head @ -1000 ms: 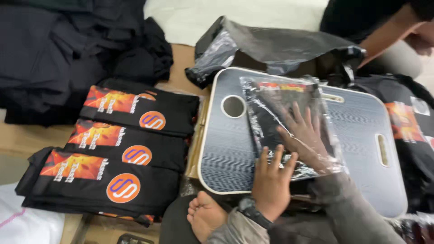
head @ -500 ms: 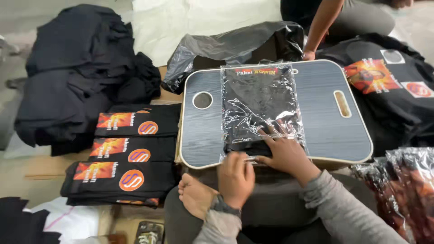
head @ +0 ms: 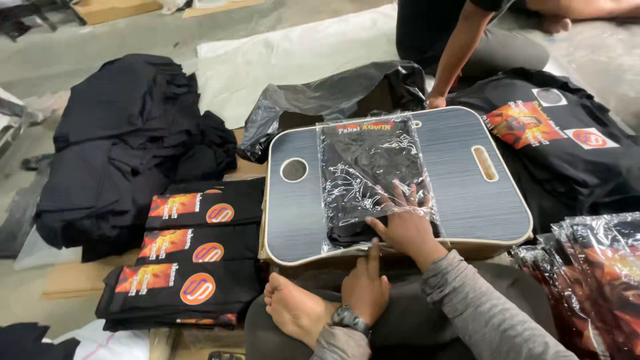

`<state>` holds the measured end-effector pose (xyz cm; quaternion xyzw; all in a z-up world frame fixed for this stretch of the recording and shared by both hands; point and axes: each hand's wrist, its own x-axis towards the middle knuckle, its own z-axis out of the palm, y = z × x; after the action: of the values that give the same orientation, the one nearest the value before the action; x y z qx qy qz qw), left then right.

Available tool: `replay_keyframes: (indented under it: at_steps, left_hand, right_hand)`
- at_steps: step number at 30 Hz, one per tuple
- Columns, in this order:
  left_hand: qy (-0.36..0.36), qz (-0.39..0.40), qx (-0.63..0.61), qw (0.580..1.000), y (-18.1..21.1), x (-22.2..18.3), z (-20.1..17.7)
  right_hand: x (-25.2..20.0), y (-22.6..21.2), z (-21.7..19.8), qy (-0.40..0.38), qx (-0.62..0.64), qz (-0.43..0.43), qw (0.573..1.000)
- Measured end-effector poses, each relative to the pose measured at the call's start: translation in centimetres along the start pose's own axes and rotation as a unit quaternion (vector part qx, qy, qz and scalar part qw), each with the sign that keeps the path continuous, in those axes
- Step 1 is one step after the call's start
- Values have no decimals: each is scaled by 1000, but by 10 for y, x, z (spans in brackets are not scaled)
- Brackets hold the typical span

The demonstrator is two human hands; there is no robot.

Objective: The person places black printed shirts into plastic sleeves on a small lap desk, smooths the plastic, and stacks the packaged items.

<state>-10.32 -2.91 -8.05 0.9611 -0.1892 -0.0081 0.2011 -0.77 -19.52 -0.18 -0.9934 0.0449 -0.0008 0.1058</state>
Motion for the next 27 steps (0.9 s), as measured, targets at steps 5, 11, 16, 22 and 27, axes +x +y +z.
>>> replay_keyframes:
  at_steps: [5,11,16,22,27]
  left_hand:
    - [-33,9,30,999,7,13,-11]
    - [-6,26,41,999,1,8,5]
    - [-20,25,34,999,-3,10,7]
    - [-2,37,12,999,-2,11,6]
    - [33,46,26,998,-1,10,4]
  right_hand:
    - [11,-3,11,-33,-37,21,999]
    - [27,3,6,-98,-28,44,994]
    - [29,0,7,-74,-43,1,996]
    - [30,11,20,15,-53,-31,998]
    - [53,7,14,16,18,132,991]
